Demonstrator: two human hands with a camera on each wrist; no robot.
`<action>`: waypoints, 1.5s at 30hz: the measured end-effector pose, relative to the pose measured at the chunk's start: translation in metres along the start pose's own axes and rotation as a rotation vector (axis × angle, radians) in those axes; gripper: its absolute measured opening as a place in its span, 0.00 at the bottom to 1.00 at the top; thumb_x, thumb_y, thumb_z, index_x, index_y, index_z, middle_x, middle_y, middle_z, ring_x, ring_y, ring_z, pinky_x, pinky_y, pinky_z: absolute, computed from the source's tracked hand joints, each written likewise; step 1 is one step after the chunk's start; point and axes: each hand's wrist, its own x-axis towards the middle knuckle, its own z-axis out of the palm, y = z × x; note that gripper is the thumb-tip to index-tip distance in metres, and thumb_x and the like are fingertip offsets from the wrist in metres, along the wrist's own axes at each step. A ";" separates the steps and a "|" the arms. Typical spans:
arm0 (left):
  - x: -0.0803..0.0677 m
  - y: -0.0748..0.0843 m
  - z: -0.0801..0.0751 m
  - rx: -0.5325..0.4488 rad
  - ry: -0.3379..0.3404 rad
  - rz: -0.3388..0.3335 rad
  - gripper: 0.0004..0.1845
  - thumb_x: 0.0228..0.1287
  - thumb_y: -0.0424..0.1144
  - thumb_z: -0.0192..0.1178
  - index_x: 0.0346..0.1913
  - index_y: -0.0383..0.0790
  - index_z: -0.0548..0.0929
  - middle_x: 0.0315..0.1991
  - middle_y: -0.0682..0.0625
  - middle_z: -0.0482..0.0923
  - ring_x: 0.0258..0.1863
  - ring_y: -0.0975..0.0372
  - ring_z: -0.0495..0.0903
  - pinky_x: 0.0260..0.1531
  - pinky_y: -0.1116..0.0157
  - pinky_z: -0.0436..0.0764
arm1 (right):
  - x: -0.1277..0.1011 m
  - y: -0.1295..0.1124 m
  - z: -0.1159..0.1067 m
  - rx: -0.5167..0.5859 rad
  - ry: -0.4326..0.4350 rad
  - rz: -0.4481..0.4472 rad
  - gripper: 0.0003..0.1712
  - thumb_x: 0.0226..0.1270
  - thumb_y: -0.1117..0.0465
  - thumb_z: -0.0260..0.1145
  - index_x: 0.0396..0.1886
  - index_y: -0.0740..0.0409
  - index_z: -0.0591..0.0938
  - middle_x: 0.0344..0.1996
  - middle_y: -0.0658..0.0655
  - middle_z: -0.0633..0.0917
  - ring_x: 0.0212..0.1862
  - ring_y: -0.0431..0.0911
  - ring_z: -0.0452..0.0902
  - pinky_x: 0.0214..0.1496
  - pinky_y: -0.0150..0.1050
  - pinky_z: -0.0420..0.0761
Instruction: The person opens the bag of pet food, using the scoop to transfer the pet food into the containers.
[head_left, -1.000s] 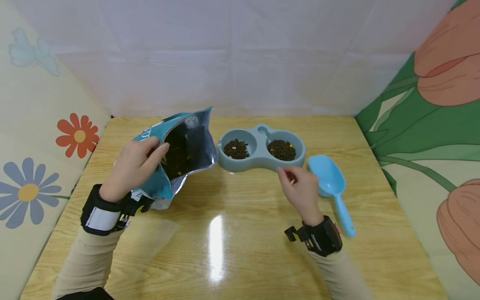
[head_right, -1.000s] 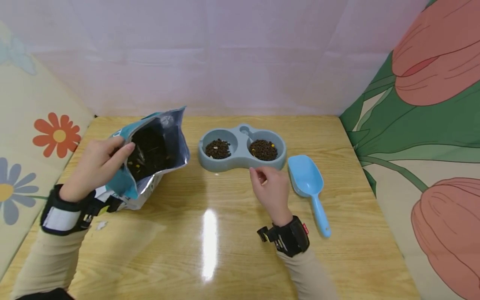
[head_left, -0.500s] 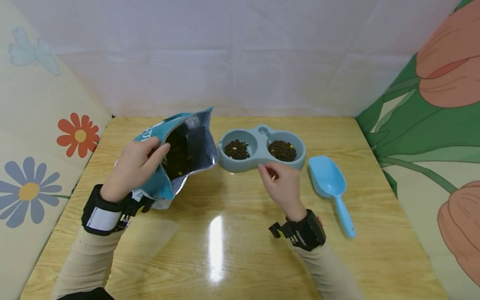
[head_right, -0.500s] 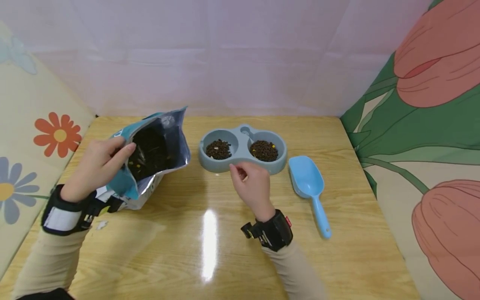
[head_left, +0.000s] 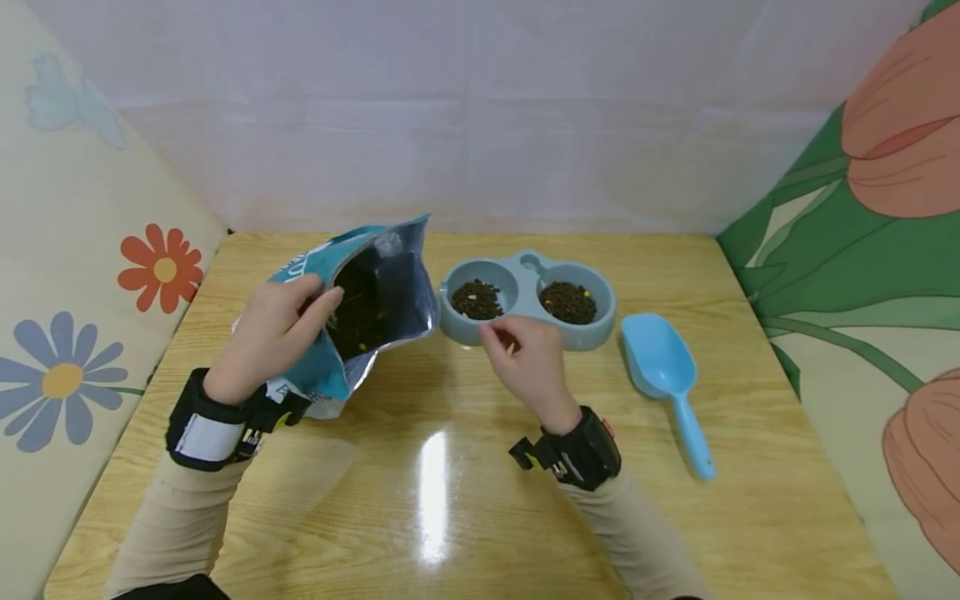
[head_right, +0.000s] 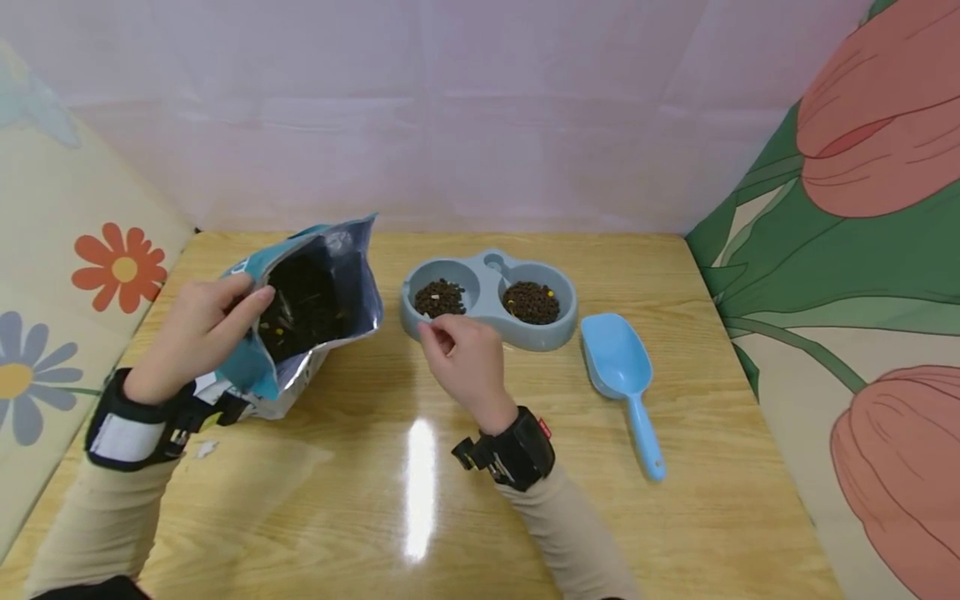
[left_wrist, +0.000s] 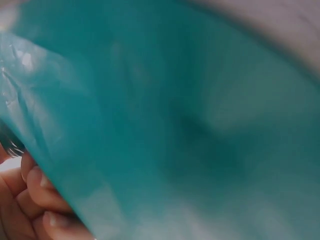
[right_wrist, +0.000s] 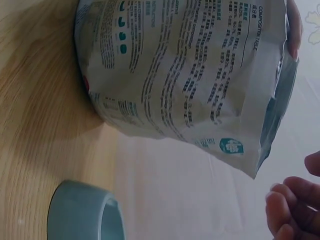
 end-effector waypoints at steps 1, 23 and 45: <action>0.000 0.000 0.000 -0.002 0.001 -0.001 0.16 0.61 0.32 0.54 0.17 0.41 0.65 0.12 0.56 0.53 0.11 0.65 0.55 0.12 0.68 0.55 | 0.001 -0.001 0.002 0.009 -0.004 -0.001 0.08 0.59 0.64 0.61 0.24 0.62 0.83 0.17 0.52 0.80 0.19 0.40 0.73 0.23 0.33 0.72; 0.000 -0.002 0.001 -0.012 -0.001 0.010 0.17 0.64 0.34 0.51 0.17 0.41 0.64 0.12 0.56 0.53 0.10 0.65 0.54 0.11 0.68 0.55 | 0.019 -0.019 0.038 0.107 -0.140 0.100 0.13 0.62 0.60 0.61 0.22 0.63 0.83 0.13 0.51 0.77 0.16 0.39 0.68 0.22 0.32 0.70; 0.005 0.006 -0.005 0.062 -0.002 0.008 0.18 0.61 0.30 0.54 0.16 0.40 0.63 0.11 0.55 0.52 0.10 0.66 0.53 0.12 0.68 0.55 | 0.037 -0.017 0.047 0.151 -0.190 0.112 0.22 0.54 0.70 0.52 0.06 0.50 0.58 0.06 0.45 0.54 0.13 0.37 0.44 0.20 0.31 0.46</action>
